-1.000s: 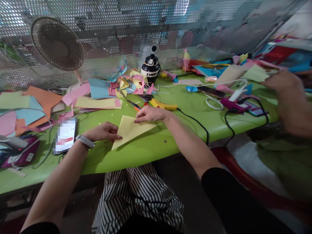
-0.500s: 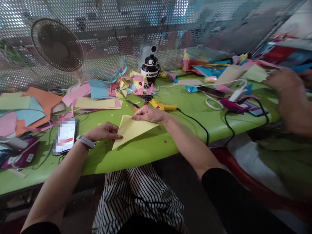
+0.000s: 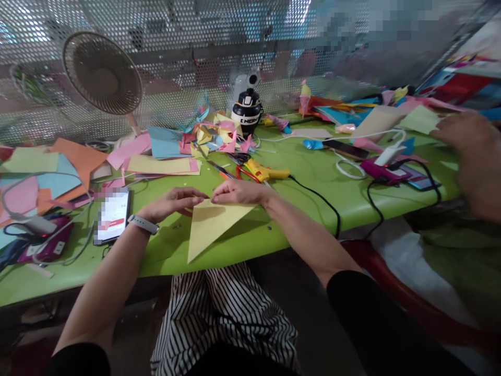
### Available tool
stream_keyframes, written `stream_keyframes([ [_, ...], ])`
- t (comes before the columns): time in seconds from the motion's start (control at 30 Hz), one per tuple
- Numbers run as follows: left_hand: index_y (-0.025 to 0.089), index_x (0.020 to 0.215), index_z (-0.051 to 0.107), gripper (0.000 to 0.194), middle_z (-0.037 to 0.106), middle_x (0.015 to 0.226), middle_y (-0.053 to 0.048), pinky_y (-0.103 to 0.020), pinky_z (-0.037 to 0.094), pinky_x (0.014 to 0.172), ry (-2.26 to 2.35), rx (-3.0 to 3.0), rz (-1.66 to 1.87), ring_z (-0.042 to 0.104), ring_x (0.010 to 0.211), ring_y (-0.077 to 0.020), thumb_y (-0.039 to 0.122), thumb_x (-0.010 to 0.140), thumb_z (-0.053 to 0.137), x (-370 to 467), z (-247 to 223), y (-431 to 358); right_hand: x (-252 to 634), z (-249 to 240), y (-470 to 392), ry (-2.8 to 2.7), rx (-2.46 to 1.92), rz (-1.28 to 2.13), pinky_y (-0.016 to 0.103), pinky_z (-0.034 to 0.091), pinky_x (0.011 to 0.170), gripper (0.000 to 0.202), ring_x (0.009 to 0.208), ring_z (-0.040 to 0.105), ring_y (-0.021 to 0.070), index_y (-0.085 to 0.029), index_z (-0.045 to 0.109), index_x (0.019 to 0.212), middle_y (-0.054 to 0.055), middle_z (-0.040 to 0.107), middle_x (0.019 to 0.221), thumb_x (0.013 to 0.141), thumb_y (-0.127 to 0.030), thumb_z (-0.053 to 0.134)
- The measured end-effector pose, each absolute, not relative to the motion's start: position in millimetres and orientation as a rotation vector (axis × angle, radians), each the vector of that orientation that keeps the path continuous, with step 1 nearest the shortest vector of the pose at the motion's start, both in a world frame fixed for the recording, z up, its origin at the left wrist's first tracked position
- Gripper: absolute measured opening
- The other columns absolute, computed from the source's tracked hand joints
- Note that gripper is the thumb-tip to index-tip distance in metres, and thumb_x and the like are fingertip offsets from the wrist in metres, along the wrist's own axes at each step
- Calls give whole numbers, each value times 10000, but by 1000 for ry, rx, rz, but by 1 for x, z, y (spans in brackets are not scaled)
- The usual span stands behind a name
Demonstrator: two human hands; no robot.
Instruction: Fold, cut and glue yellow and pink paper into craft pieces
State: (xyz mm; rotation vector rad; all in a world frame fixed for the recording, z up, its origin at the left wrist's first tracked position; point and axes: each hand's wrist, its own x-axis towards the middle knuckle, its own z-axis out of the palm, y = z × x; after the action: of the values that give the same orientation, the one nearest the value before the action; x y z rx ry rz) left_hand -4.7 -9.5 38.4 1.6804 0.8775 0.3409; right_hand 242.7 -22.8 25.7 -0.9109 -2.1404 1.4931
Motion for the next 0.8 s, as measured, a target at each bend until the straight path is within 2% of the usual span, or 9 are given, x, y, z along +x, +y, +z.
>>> stream_keyframes([
  [0.1, 149, 865, 711, 372, 637, 752, -13, -195, 440, 559, 852, 1742, 322, 541, 649, -103, 508, 767, 724, -1, 38, -12, 232, 27, -23, -2180, -890, 1571, 230, 311, 546, 326, 573, 432, 84, -139, 651, 779, -38, 532, 635, 830, -460, 670],
  [0.17, 147, 796, 684, 369, 581, 674, 8, -189, 400, 527, 827, 1741, 322, 484, 592, -86, 512, 754, 727, -1, 36, -13, 227, 29, -23, -2173, -890, 1621, 226, 303, 526, 327, 552, 422, 78, -141, 644, 783, -41, 529, 627, 833, -463, 666],
  [0.5, 153, 770, 651, 323, 552, 663, 17, -211, 330, 535, 759, 1815, 363, 448, 585, -86, 473, 812, 662, -13, 39, -12, 214, 51, -19, -2243, -934, 1630, 218, 330, 515, 236, 548, 441, 73, -136, 661, 746, -30, 561, 619, 823, -358, 648],
  [0.7, 154, 792, 699, 279, 630, 705, -3, -213, 384, 569, 815, 1762, 537, 506, 623, -95, 432, 776, 707, -13, 36, -9, 237, 57, -22, -2186, -1141, 1490, 224, 291, 495, 250, 516, 413, 76, -139, 705, 738, -30, 557, 590, 793, -370, 628],
  [0.8, 156, 839, 742, 329, 697, 776, -37, -223, 428, 583, 855, 1656, 550, 565, 660, -117, 476, 771, 711, -11, 37, -9, 242, 60, -22, -2182, -1162, 1461, 230, 304, 517, 243, 536, 433, 83, -141, 723, 742, -15, 595, 630, 762, -371, 648],
])
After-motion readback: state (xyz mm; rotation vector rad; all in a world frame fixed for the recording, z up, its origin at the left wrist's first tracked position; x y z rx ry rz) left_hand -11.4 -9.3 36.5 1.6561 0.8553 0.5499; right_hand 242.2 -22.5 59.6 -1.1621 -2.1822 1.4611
